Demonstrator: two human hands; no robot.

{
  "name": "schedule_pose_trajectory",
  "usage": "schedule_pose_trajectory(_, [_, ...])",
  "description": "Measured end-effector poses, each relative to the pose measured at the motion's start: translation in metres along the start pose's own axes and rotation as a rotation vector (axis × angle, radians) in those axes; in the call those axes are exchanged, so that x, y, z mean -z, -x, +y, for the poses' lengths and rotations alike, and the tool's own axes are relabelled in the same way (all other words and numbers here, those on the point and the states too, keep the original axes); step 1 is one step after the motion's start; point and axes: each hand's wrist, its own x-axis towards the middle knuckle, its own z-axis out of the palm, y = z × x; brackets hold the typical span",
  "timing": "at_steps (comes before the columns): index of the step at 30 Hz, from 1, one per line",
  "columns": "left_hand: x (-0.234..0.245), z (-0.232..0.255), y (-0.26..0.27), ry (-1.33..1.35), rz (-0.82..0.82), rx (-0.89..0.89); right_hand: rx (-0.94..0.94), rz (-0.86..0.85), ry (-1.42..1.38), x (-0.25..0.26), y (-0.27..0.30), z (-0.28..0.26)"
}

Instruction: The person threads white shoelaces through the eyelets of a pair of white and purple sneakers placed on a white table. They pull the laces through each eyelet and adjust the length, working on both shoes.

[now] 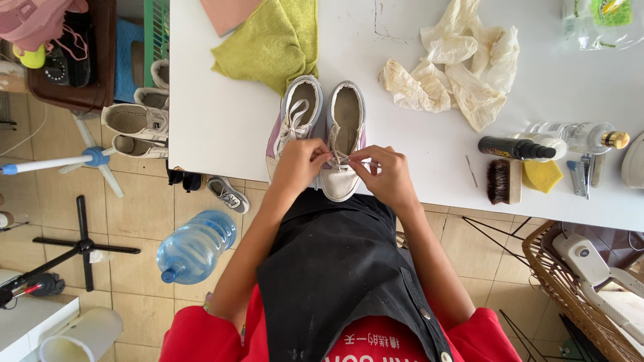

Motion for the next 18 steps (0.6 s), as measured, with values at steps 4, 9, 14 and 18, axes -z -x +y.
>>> schedule_pose_trajectory(4, [0.021,-0.004,0.017,-0.06,-0.008,0.006,0.017,0.022,0.071,-0.006,0.002,0.004])
schedule_pose_trajectory(9, [0.058,-0.018,0.046,-0.344,-0.475,0.357,0.059,-0.007,0.077,-0.005,0.0,-0.001])
schedule_pose_trajectory(14, [0.077,0.048,0.038,-0.089,-0.334,0.201,0.028,0.013,-0.003,0.003,0.004,0.011])
schedule_pose_trajectory(18, [0.037,0.034,0.017,0.013,-0.078,-0.016,-0.073,-0.047,0.026,0.015,0.009,0.018])
